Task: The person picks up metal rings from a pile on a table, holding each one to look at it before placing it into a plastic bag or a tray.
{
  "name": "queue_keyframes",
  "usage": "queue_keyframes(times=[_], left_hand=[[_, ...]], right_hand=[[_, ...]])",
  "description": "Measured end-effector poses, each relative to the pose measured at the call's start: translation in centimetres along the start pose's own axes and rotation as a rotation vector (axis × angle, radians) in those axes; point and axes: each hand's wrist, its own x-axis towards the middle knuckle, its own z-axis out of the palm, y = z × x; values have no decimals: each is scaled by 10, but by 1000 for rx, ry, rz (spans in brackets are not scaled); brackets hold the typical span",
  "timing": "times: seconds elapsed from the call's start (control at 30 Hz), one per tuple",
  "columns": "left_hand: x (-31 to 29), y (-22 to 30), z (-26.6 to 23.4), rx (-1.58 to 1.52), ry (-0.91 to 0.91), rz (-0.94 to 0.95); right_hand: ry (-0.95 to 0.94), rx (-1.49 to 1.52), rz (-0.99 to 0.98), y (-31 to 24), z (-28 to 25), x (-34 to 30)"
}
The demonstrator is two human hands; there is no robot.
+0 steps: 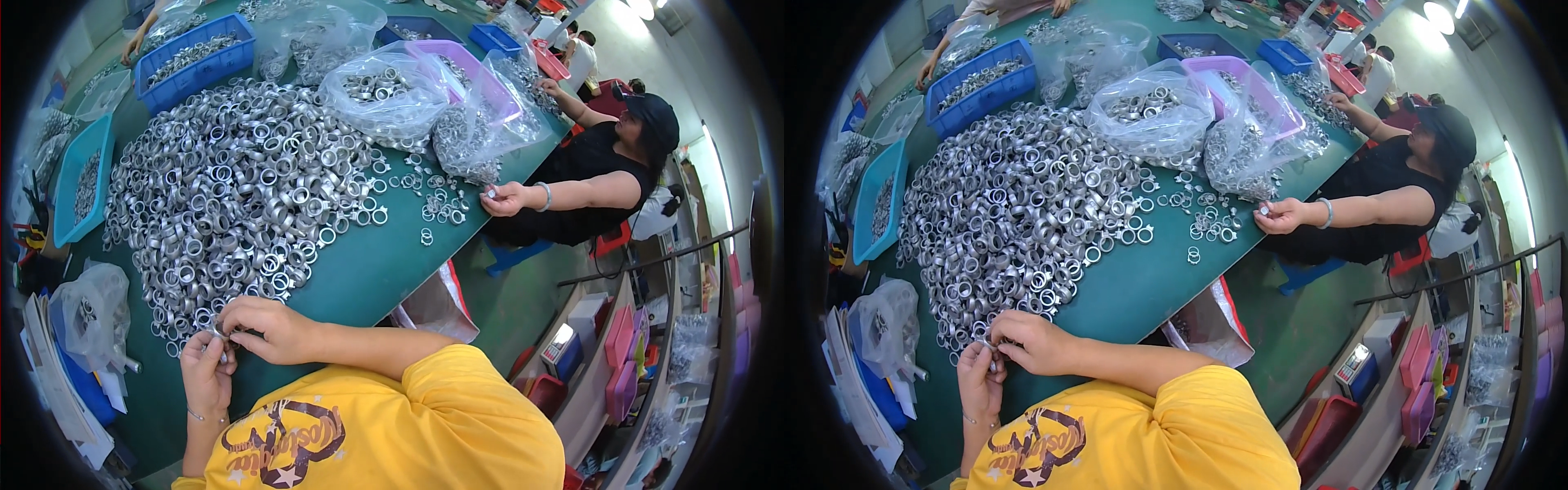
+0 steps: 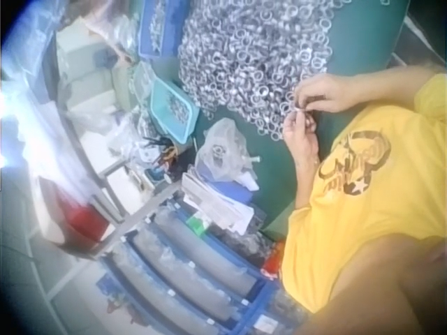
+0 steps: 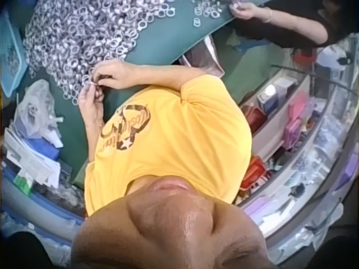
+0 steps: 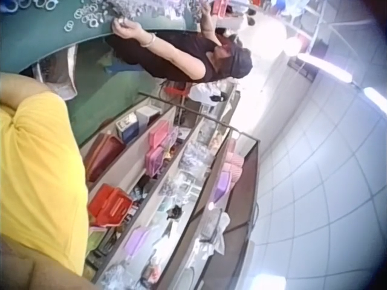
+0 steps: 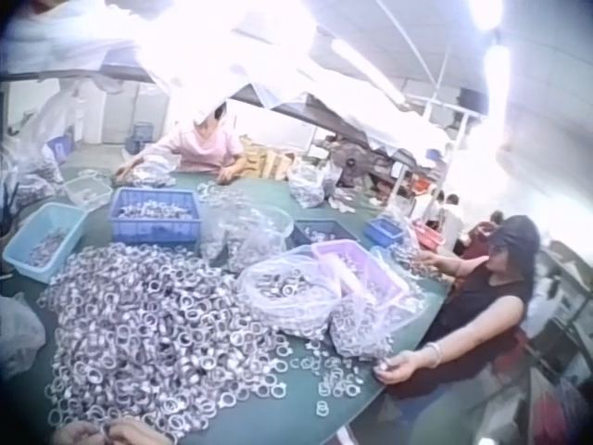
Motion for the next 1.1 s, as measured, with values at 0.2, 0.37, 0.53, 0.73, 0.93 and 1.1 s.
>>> queue_keyframes(times=[0.2,0.37,0.53,0.73,0.93,1.1], left_hand=[[1,-1,-1,8,-47,-17],[1,7,4,-13,-98,-21],[2,5,2,-13,-84,-30],[0,8,8,-25,-69,5],[1,13,10,-19,-49,-50],[-4,19,11,16,-94,-108]], right_hand=[[-14,-71,-58,-2,-4,-2],[-25,-50,-39,0,-2,1],[-71,-49,87,-17,-7,5],[-36,6,-81,-2,-2,6],[5,234,386,2,6,5],[82,454,467,-7,3,-3]])
